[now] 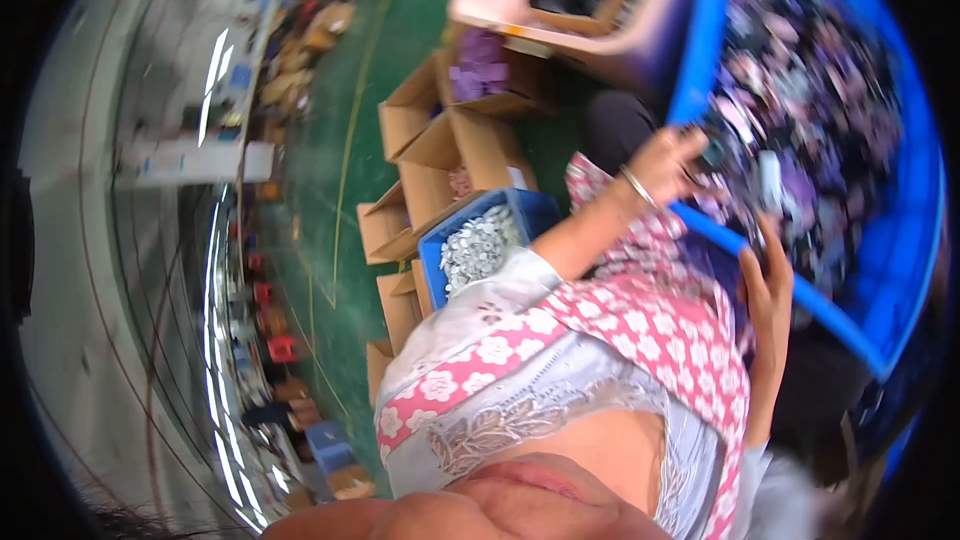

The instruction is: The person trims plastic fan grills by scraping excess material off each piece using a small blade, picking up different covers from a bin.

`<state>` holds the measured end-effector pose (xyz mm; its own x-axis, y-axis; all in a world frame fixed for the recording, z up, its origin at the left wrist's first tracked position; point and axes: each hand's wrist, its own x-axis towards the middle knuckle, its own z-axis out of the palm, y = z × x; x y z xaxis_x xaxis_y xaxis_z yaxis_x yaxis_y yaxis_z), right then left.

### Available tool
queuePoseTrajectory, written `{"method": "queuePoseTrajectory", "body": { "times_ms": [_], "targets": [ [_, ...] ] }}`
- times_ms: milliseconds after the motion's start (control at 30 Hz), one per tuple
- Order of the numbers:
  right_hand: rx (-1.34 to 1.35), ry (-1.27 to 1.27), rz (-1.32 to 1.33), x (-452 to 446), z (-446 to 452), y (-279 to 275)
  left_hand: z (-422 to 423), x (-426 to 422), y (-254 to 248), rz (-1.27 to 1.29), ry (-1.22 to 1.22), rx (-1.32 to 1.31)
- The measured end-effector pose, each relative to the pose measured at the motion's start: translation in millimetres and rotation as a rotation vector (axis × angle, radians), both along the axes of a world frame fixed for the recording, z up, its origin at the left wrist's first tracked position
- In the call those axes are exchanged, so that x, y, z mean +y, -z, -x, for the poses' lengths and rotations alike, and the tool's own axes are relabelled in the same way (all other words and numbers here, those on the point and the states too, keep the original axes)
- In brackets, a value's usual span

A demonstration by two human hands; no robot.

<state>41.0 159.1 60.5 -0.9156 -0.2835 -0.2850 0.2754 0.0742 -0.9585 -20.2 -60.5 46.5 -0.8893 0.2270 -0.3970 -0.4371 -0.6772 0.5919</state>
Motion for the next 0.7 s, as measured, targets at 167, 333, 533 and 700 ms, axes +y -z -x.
{"method": "queuePoseTrajectory", "body": {
  "times_ms": [167,333,533,700],
  "targets": [
    [0.138,0.001,-0.107,-12.7,-0.8,-35.3,-5.8,4.2,-6.7,0.16,0.052,0.07],
    [0.396,-0.037,-0.272,-15.6,0.0,-20.1,-9.3,8.0,-7.3,0.204,0.064,0.078],
    [0.461,-0.098,-0.432,-21.7,-2.5,-14.1,-12.8,10.7,-10.1,0.278,0.08,0.119],
    [0.491,-0.095,-0.485,-26.0,-1.8,-12.6,-15.2,13.6,-11.4,0.369,0.097,0.188]
  ]
}}
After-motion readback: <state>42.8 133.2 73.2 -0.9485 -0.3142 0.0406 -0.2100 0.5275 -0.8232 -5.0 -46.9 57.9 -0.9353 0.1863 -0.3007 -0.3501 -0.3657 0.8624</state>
